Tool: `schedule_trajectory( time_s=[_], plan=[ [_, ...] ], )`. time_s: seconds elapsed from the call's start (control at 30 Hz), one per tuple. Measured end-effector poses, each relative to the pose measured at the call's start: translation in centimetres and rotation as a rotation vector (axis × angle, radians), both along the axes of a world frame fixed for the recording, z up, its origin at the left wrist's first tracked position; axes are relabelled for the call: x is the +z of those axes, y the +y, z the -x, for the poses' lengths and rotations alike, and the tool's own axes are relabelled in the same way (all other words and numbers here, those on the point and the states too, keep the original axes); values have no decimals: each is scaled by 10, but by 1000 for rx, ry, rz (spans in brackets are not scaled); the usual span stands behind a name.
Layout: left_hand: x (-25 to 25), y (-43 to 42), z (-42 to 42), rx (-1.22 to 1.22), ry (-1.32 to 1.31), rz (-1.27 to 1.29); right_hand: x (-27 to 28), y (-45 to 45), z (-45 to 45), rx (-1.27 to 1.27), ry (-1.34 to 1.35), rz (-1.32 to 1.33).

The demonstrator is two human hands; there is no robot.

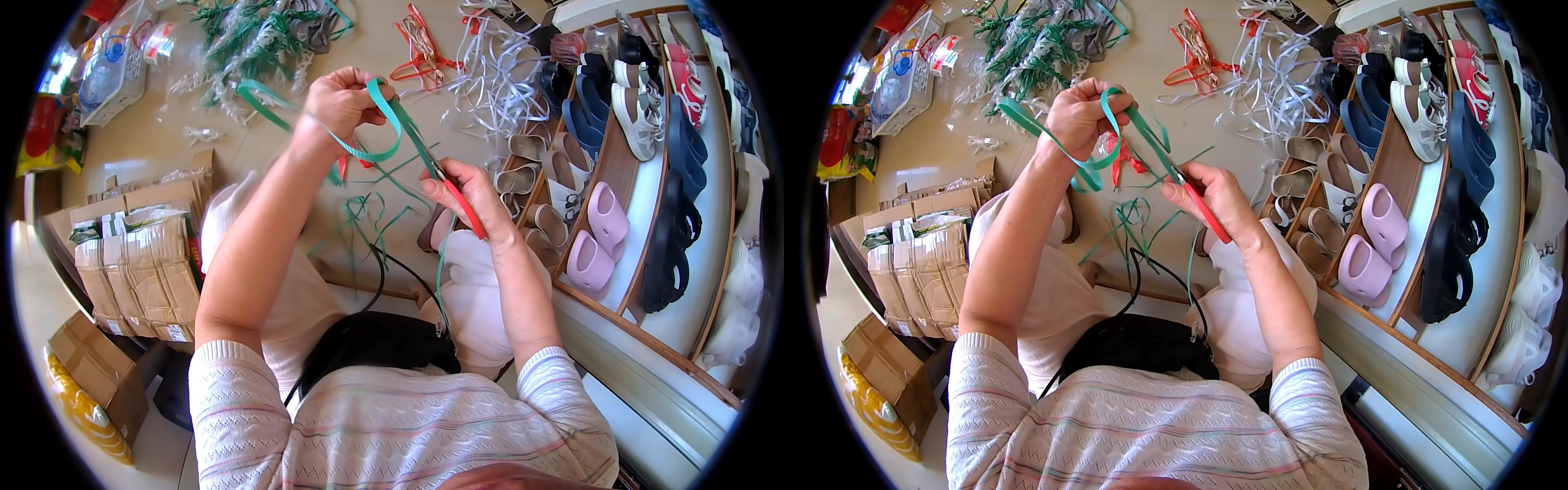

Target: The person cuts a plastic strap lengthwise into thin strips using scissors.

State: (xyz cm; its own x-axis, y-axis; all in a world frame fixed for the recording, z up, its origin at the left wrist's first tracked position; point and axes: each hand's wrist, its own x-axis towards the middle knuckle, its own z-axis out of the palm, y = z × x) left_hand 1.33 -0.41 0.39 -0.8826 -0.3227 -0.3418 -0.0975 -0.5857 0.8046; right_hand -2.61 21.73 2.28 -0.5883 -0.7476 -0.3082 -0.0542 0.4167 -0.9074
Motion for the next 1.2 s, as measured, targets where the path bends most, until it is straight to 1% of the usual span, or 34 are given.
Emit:
schedule_trajectory(
  time_s=[0.2,0.3,0.4,0.5,0.6,0.7,0.8,0.93,1.0,1.03,1.2],
  plan=[
    [-3,0,0,37,9,-6,5,-2,-2,-42,-46,-6],
    [-3,9,-1,-12,16,61,5,-10,-4,-79,-30,22],
    [0,12,0,25,35,55,8,-11,-3,-55,9,-17],
    [10,6,-2,-55,-21,79,8,-8,0,4,119,-109],
    [12,3,-2,-6,-57,162,3,-7,-3,-55,38,6],
    [15,4,-2,3,-74,133,4,-9,-4,-86,-44,16],
    [16,12,-4,-55,-112,176,0,-12,-4,-72,-29,64],
    [15,13,-3,-87,-131,202,2,-12,-4,-47,46,1],
    [14,13,-3,-80,-139,178,5,-10,-3,-25,74,-55],
    [13,12,-2,-76,-144,166,3,-10,-3,-32,69,-38],
    [15,-4,0,82,-102,275,5,-10,-5,-29,13,-2]
  ],
)
